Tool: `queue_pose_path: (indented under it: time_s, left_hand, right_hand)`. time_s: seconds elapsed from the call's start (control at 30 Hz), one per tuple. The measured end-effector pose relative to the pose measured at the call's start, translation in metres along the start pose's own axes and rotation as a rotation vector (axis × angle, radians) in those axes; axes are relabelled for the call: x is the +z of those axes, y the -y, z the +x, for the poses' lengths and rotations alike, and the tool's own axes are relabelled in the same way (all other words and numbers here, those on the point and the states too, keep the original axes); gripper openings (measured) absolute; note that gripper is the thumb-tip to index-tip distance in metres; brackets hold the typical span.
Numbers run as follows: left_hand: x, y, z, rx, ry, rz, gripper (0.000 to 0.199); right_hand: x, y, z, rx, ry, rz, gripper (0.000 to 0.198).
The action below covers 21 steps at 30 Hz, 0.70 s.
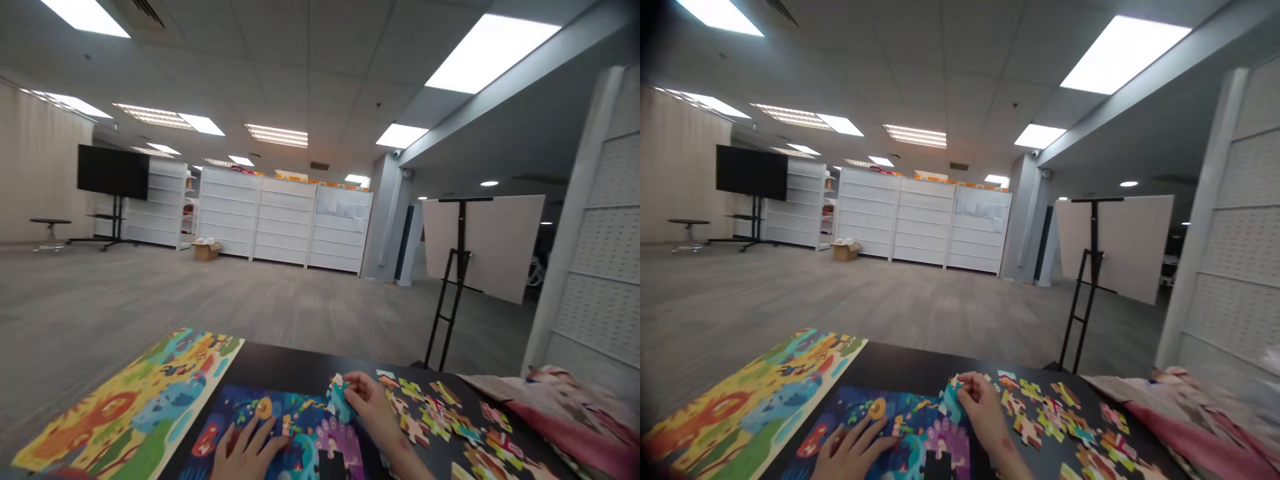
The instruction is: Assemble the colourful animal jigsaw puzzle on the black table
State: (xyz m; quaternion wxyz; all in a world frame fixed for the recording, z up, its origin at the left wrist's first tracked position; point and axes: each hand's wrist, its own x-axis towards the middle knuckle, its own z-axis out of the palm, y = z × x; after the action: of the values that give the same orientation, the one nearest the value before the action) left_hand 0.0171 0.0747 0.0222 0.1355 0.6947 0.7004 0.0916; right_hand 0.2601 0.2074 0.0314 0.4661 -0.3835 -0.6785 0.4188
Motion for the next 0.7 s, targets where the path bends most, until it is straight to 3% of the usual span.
queue_pose_path:
  time_s: [0.07,0.17,0.3,0.53,0.7]
  left_hand:
    - [-0.005,0.000,-0.006,0.038,0.020,-0.032,0.050]
    - [-0.009,-0.001,-0.016,0.077,0.000,-0.079,0.069]
    - [-0.006,0.000,-0.021,0.076,-0.044,-0.088,0.062]
    - [-0.002,0.000,-0.022,0.100,-0.050,-0.039,0.061]
    - [0.001,0.001,-0.023,0.107,-0.065,-0.013,0.062]
  right_hand:
    - [0.006,-0.005,-0.007,0.017,0.098,-0.011,0.033]
    - [0.008,-0.003,-0.021,0.040,0.192,-0.022,0.038]
    - [0.009,0.007,-0.031,0.027,0.219,-0.061,0.043]
    - [0.011,0.014,-0.035,0.022,0.275,-0.197,0.024]
    - [0.008,0.027,-0.041,0.142,0.556,-0.202,0.018]
